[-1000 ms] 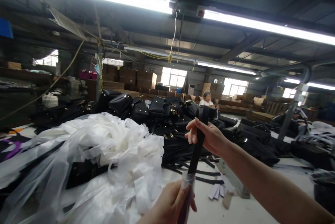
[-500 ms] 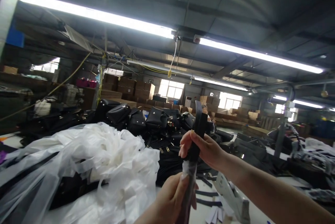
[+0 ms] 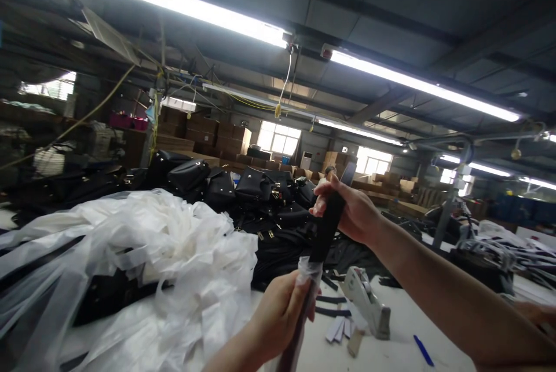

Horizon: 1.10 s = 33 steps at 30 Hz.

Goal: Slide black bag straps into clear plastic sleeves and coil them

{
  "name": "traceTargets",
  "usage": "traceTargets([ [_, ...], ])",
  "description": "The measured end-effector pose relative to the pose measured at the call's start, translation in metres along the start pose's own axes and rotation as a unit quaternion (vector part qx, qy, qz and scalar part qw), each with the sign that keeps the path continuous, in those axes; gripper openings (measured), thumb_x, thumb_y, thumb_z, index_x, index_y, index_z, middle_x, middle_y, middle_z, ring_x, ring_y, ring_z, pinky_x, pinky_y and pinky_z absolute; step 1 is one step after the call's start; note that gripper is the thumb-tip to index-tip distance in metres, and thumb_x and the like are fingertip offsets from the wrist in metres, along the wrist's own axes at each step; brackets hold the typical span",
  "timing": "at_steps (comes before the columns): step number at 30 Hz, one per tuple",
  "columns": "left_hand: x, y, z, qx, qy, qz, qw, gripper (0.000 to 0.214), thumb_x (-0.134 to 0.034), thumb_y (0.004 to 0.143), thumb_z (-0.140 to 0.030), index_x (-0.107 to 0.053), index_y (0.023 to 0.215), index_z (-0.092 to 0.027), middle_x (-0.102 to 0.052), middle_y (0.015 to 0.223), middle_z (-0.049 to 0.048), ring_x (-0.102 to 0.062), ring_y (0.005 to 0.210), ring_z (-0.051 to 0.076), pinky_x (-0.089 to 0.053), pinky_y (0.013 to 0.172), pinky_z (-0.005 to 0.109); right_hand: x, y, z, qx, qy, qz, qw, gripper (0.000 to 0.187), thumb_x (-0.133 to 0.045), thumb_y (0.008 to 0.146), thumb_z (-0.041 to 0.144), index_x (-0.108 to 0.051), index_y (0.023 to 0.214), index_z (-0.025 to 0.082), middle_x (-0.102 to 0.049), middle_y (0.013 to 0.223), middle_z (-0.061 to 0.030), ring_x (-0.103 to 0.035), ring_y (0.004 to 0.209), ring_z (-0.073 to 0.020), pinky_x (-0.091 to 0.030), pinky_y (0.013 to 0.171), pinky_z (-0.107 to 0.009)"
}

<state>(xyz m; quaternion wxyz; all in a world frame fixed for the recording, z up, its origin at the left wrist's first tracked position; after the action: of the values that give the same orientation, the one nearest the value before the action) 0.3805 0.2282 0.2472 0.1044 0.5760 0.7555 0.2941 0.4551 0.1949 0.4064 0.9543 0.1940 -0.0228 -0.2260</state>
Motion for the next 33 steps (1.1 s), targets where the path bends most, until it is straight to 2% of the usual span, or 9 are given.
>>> traceTargets([
  [6,0.007,0.007,-0.008,-0.006,-0.006,-0.008,1.0,0.057,-0.027,0.1,-0.057,-0.062,0.084,-0.015,-0.061,0.062,0.0026,-0.054,0.057,0.013,-0.038,0.058,0.023,0.002,0.002,0.02,0.037,-0.083,0.017,0.996,0.054,-0.054,0.088,0.064,-0.073,0.09,0.014,-0.072,0.073,-0.0078,-0.068,0.069,-0.02,-0.053,0.066,-0.032],
  [11,0.005,0.017,-0.013,-0.008,0.006,0.001,1.0,0.057,-0.028,0.1,-0.058,-0.061,0.083,-0.015,-0.061,0.061,0.0021,-0.055,0.057,0.014,-0.039,0.058,0.023,0.027,0.01,0.074,0.16,-0.059,-0.087,0.982,0.048,-0.054,0.09,0.06,-0.072,0.088,0.016,-0.071,0.069,-0.0073,-0.069,0.074,-0.0222,-0.054,0.073,-0.036],
  [13,0.006,0.021,-0.012,-0.011,-0.004,-0.001,1.0,0.056,-0.028,0.1,-0.057,-0.061,0.084,-0.014,-0.06,0.062,0.0018,-0.055,0.058,0.013,-0.039,0.058,0.023,0.02,0.011,0.067,0.144,-0.07,-0.069,0.985,0.05,-0.051,0.092,0.06,-0.073,0.091,0.015,-0.074,0.076,-0.0099,-0.071,0.08,-0.0245,-0.054,0.08,-0.04],
  [17,0.009,0.024,-0.008,-0.006,-0.04,-0.005,0.999,0.056,-0.029,0.1,-0.058,-0.062,0.087,-0.014,-0.06,0.064,0.0013,-0.056,0.058,0.013,-0.039,0.056,0.023,-0.001,0.01,0.021,0.03,-0.073,0.03,0.996,0.051,-0.046,0.094,0.057,-0.073,0.1,0.014,-0.076,0.09,-0.0129,-0.071,0.088,-0.0258,-0.052,0.088,-0.044],
  [19,0.007,0.022,-0.008,-0.002,-0.031,0.006,0.999,0.057,-0.028,0.099,-0.058,-0.062,0.089,-0.014,-0.061,0.064,0.0019,-0.056,0.058,0.014,-0.039,0.056,0.023,0.007,0.011,0.015,0.005,-0.042,0.018,0.999,0.051,-0.044,0.095,0.055,-0.073,0.098,0.013,-0.076,0.09,-0.0135,-0.071,0.088,-0.0255,-0.052,0.09,-0.044],
  [22,0.005,0.019,-0.011,-0.01,0.016,0.023,1.0,0.059,-0.025,0.1,-0.058,-0.063,0.088,-0.014,-0.063,0.064,0.0034,-0.057,0.061,0.015,-0.041,0.061,0.023,0.034,0.02,0.036,0.03,0.017,-0.053,0.998,0.049,-0.038,0.099,0.049,-0.072,0.094,0.015,-0.075,0.084,-0.0112,-0.07,0.081,-0.0235,-0.054,0.085,-0.042],
  [24,0.005,0.019,-0.015,-0.022,0.031,0.02,0.999,0.058,-0.025,0.1,-0.056,-0.063,0.089,-0.014,-0.064,0.066,0.004,-0.058,0.062,0.015,-0.042,0.062,0.024,0.041,0.027,0.05,0.038,0.035,-0.059,0.997,0.045,-0.036,0.1,0.045,-0.072,0.097,0.018,-0.075,0.084,-0.0083,-0.069,0.078,-0.0216,-0.055,0.084,-0.041],
  [27,0.009,0.022,-0.02,-0.033,0.025,0.005,0.999,0.057,-0.027,0.1,-0.056,-0.064,0.09,-0.014,-0.065,0.067,0.0044,-0.058,0.062,0.015,-0.042,0.061,0.024,0.034,0.034,0.049,0.01,0.037,-0.037,0.999,0.044,-0.037,0.1,0.043,-0.072,0.099,0.017,-0.075,0.087,-0.008,-0.068,0.077,-0.0201,-0.055,0.085,-0.039],
  [33,0.016,0.026,-0.019,-0.022,-0.022,-0.018,0.999,0.057,-0.029,0.1,-0.056,-0.065,0.099,-0.012,-0.066,0.066,0.0041,-0.059,0.06,0.015,-0.042,0.058,0.024,0.014,0.026,0.008,-0.044,-0.014,-0.028,0.999,0.045,-0.045,0.098,0.045,-0.074,0.094,0.012,-0.075,0.083,-0.0121,-0.069,0.076,-0.0206,-0.054,0.077,-0.037],
])
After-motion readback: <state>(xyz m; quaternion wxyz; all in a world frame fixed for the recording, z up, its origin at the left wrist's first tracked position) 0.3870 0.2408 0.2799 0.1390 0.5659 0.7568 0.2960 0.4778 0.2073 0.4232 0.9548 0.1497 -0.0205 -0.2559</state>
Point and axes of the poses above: each hand's wrist, its own y-axis towards the middle knuckle, its own x-axis out of the back of the hand, z = x × y, the point moved 10 cm from there along y, towards the middle knuckle
